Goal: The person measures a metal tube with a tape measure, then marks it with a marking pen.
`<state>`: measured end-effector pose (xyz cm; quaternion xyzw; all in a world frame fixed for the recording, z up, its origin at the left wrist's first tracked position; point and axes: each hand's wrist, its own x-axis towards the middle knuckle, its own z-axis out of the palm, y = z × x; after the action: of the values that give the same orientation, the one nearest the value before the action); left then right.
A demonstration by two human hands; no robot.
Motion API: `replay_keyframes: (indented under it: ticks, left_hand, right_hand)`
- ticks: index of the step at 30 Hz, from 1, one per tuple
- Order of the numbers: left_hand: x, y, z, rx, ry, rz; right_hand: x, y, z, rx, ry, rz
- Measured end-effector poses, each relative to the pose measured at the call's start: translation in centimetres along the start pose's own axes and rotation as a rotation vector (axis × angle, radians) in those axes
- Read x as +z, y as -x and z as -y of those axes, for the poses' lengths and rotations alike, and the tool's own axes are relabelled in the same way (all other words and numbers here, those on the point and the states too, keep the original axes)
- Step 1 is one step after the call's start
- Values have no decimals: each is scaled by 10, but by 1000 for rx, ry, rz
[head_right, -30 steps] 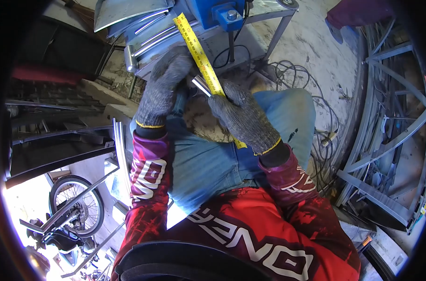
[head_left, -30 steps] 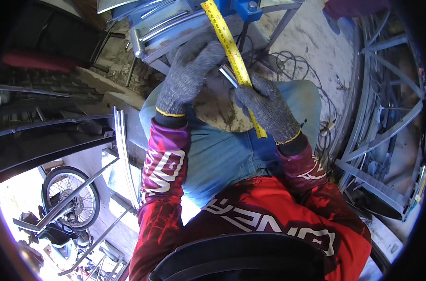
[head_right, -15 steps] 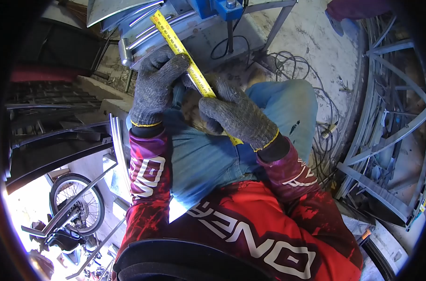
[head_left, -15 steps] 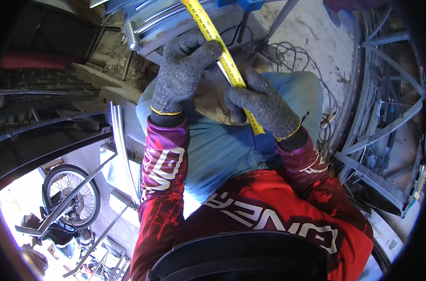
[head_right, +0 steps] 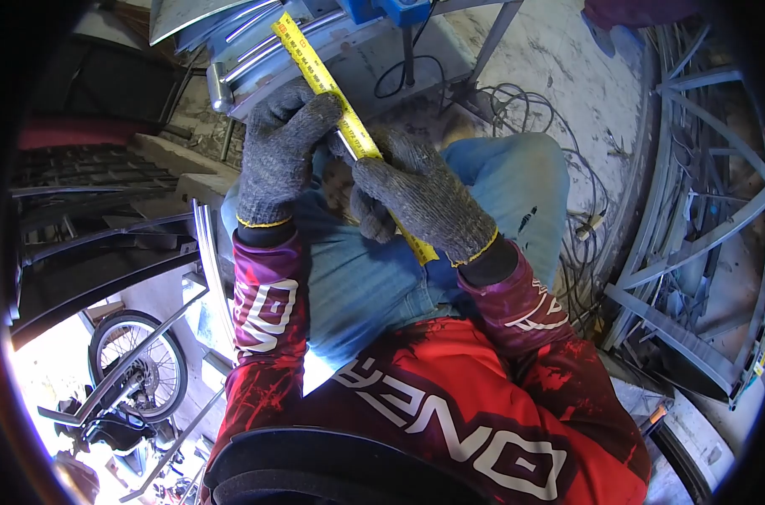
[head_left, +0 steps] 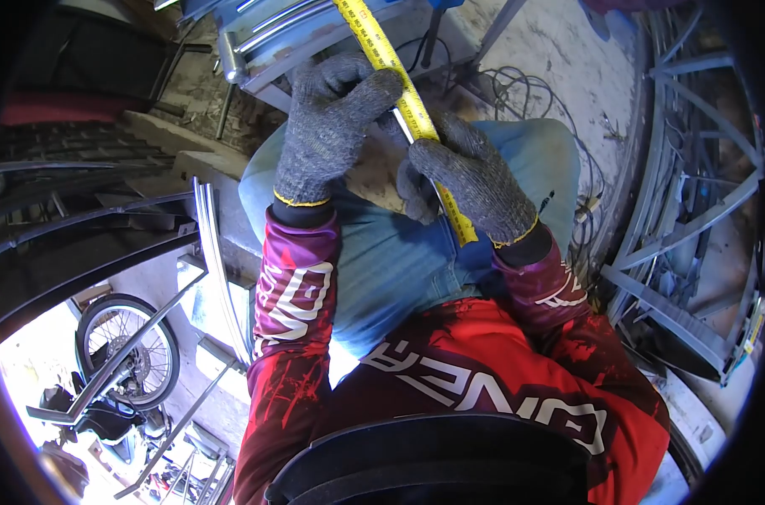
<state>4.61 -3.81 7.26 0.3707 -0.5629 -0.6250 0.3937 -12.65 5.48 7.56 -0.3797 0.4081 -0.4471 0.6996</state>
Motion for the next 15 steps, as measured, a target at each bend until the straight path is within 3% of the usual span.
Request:
replay_keyframes:
  ticks: [15]
  left_hand:
    - [3,1,-1,63,-28,-28]
  right_hand:
    - [1,0,3,30,60,-56]
